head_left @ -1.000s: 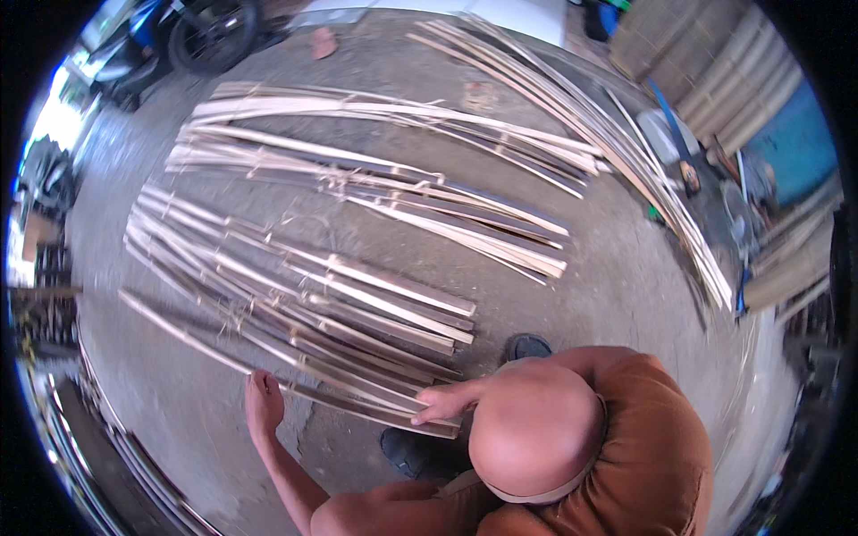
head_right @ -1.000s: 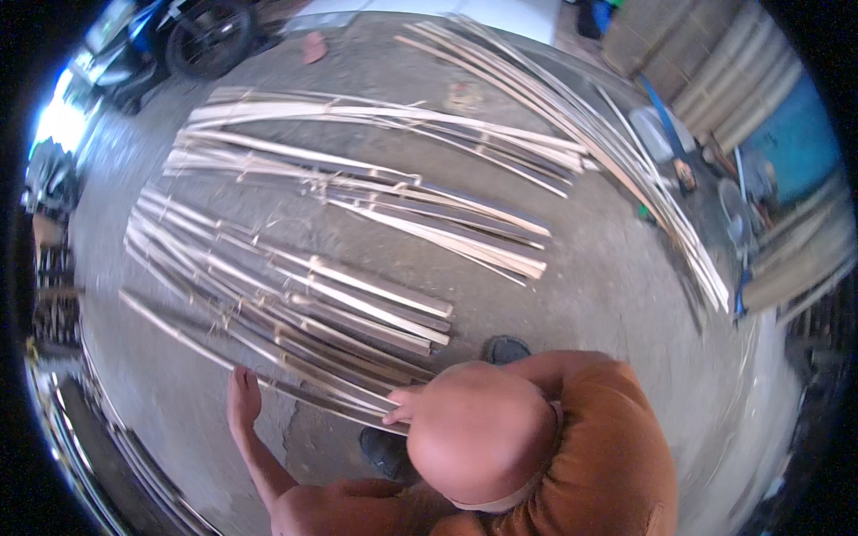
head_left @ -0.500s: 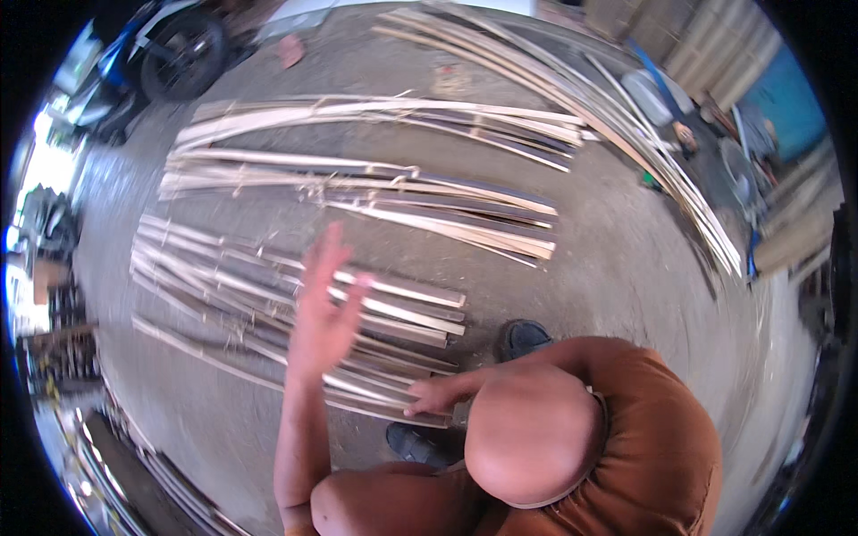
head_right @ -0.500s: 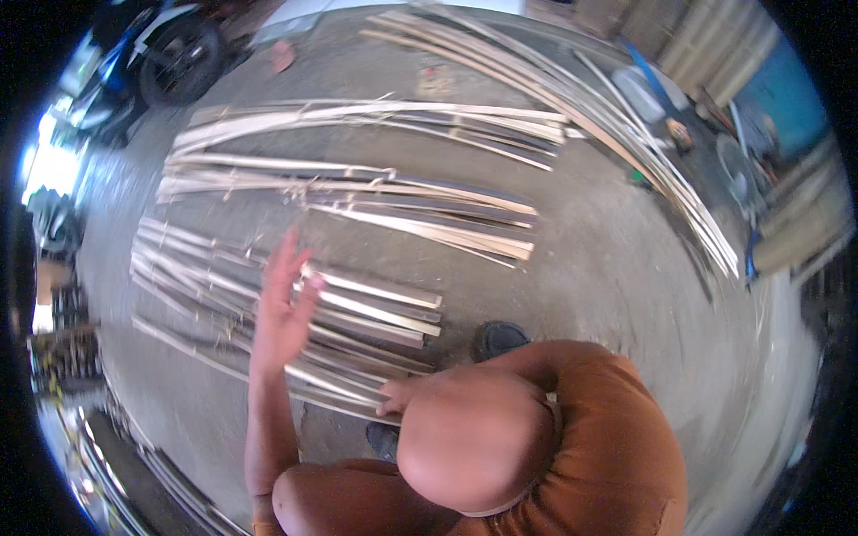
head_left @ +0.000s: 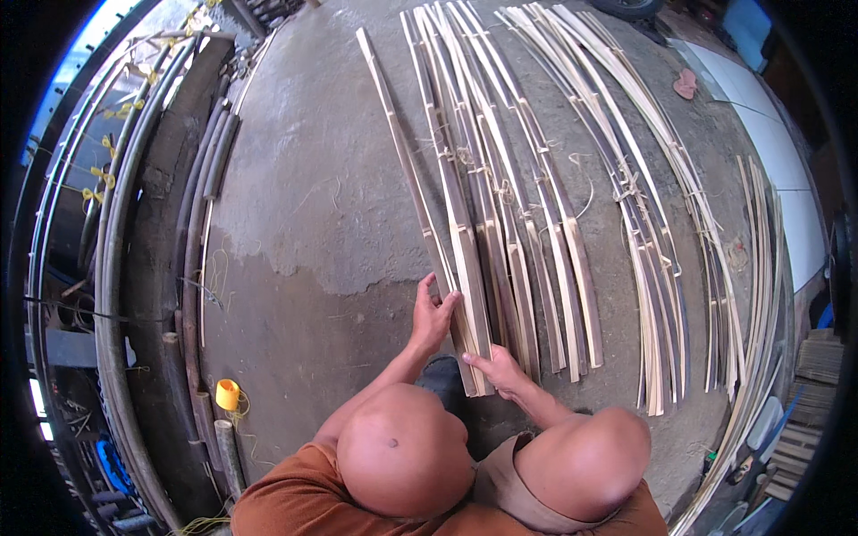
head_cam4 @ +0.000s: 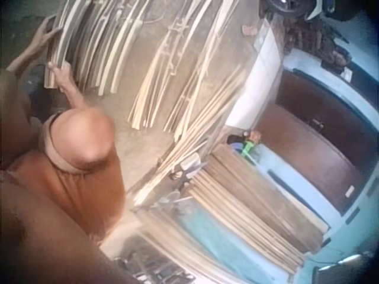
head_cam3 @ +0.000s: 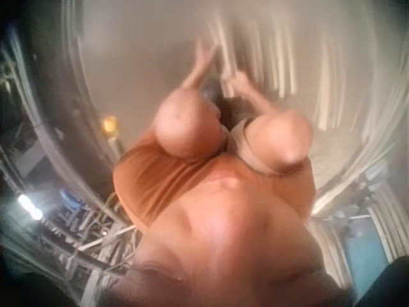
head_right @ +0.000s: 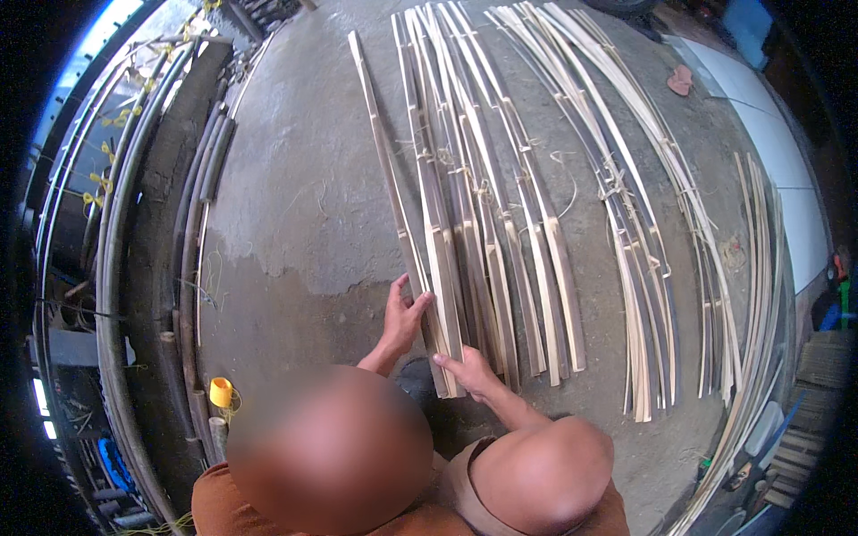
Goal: The person sorts and arranges long bamboo strips on the floor, repeatedly picking up, aligning, and placing them into neat bundles. The person handles the strips by hand, organizing them into parallel rows and occasionally adjusting the alignment of the bundles.
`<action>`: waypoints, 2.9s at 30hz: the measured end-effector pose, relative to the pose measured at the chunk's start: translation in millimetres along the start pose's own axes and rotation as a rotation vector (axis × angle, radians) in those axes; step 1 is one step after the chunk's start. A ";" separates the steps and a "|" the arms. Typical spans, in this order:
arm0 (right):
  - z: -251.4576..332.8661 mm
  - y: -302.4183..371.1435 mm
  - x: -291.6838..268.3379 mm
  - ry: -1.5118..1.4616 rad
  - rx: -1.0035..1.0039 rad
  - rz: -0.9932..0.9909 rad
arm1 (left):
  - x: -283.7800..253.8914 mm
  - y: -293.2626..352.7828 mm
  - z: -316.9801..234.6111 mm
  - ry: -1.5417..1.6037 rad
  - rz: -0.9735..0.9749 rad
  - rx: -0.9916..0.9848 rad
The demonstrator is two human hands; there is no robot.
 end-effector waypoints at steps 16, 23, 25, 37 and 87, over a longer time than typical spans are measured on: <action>-3.7 -17.4 2.2 -0.002 0.136 0.094 | -25.5 -7.8 -15.3 0.062 0.014 -0.288; 4.2 -14.2 1.5 0.141 0.126 0.046 | -30.3 -9.2 -6.2 0.191 0.029 -0.252; 30.3 -3.3 4.8 0.218 0.145 0.067 | -32.5 -4.8 -7.2 0.212 0.038 -0.270; -1.5 -12.5 -11.7 0.090 0.078 0.044 | -35.0 -17.0 -13.6 0.035 0.011 -0.360; 17.4 -6.9 -7.4 -0.146 0.123 0.131 | -34.3 -17.2 -32.8 0.160 0.115 -0.435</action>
Point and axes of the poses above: each hand's wrist, its own y-axis away from the middle knuckle, its own x-axis out of the palm, z = x × y, the point moved 3 cm from there along -y, towards the middle knuckle, and after that the axes turned 13 degrees about y, right-handed, at the moved point
